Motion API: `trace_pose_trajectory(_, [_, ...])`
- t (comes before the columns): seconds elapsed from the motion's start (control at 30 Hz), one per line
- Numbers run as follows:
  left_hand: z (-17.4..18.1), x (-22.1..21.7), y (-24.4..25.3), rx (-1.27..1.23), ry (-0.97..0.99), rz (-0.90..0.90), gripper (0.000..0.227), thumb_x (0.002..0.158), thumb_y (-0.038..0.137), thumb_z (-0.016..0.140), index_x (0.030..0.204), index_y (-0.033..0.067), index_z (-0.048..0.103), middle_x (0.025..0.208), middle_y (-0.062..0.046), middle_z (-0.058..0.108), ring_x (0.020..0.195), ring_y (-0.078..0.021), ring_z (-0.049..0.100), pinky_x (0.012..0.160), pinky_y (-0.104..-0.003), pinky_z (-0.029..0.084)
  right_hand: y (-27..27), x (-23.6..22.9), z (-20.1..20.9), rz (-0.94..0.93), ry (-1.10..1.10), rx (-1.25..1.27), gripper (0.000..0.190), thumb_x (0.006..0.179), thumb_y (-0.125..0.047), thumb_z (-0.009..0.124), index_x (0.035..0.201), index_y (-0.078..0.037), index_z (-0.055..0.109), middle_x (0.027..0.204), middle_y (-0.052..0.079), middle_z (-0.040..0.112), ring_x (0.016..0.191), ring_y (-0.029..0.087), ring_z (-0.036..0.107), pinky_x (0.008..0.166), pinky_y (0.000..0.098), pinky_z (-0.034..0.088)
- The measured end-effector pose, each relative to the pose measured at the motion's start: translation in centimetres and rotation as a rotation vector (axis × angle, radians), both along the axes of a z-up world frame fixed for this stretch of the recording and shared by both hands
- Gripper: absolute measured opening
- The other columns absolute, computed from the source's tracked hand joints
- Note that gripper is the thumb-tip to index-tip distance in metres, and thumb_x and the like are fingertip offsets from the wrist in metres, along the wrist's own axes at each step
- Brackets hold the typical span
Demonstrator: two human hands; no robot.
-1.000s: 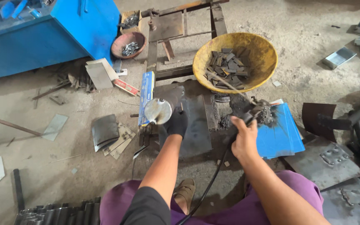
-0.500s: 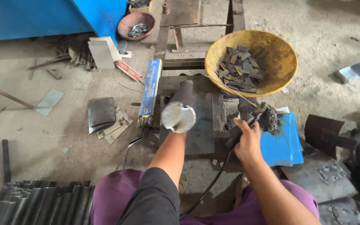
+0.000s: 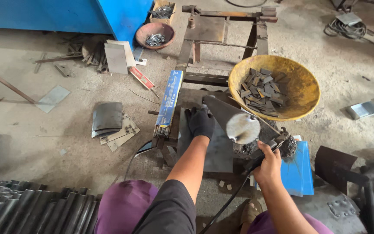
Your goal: The person sits on the floor and welds a metal pipe to a flat metal sheet using a handheld welding torch. They position the pipe, apply welds, and then pick up another pipe to continue welding.
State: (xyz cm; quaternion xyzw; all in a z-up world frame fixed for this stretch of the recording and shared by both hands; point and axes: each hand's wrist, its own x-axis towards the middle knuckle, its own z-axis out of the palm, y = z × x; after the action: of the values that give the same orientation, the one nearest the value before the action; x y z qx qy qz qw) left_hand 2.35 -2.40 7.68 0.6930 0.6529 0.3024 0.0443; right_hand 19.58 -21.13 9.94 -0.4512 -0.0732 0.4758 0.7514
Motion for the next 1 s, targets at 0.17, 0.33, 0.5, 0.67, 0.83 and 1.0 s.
trace_pose_trajectory(0.17, [1.3,0.2,-0.5,-0.026,-0.007,0.022,0.032,0.088,0.027,0.061,0.115,0.0174,0.075,0.107,-0.017,0.075,0.129,-0.0343,0.057,0.122,-0.053,0.022,0.4,-0.7,-0.2,0.012,0.003,0.011,0.02,0.09,-0.005,0.067,0.107,-0.01,0.059,0.097,0.005,0.068,0.086,0.022,0.07,0.073,0.0414,0.059])
trace_pose_trajectory(0.33, [0.2,0.0,-0.1,-0.014,0.005,0.001,0.034,0.085,0.025,0.062,0.115,0.0159,0.075,0.108,-0.015,0.075,0.128,-0.0334,0.058,0.12,-0.053,0.023,0.5,-1.4,1.0,0.017,0.046,-0.055,0.02,0.089,-0.006,0.064,0.106,-0.012,0.056,0.095,0.005,0.067,0.083,0.024,0.07,0.068,0.0449,0.06])
trace_pose_trajectory(0.5, [-3.9,-0.4,2.3,0.0,0.134,0.011,0.031,0.088,0.021,0.058,0.115,0.0156,0.074,0.108,-0.01,0.077,0.129,-0.03,0.058,0.12,-0.054,0.026,0.6,-1.7,1.4,0.01,0.042,-0.046,0.023,0.087,-0.006,0.068,0.105,-0.012,0.056,0.094,0.003,0.066,0.08,0.021,0.069,0.065,0.0425,0.059])
trace_pose_trajectory(0.67, [-4.6,-1.1,2.5,0.041,0.088,0.018,0.032,0.088,0.021,0.058,0.116,0.0125,0.072,0.109,-0.014,0.075,0.125,-0.0326,0.059,0.115,-0.053,0.03,0.6,-1.3,0.3,0.015,0.006,-0.039,0.026,0.088,-0.007,0.073,0.107,-0.012,0.056,0.09,0.002,0.061,0.073,0.022,0.062,0.058,0.0421,0.053])
trace_pose_trajectory(0.83, [-2.6,0.1,-0.3,0.05,-0.089,-0.062,0.034,0.088,0.021,0.059,0.117,0.0094,0.071,0.11,-0.017,0.074,0.121,-0.0352,0.06,0.111,-0.052,0.034,0.6,-1.6,0.5,0.01,0.07,-0.059,0.025,0.083,-0.005,0.072,0.102,-0.011,0.056,0.089,0.004,0.066,0.078,0.021,0.069,0.066,0.0408,0.059])
trace_pose_trajectory(1.0, [-3.2,-1.4,0.5,0.066,-0.123,-0.058,0.035,0.088,0.021,0.059,0.118,0.0063,0.07,0.111,-0.021,0.073,0.117,-0.0379,0.061,0.107,-0.051,0.038,0.6,-1.6,-0.2,-0.016,0.017,0.014,0.03,0.083,-0.004,0.076,0.106,-0.009,0.057,0.094,0.004,0.067,0.087,0.018,0.065,0.076,0.0352,0.055])
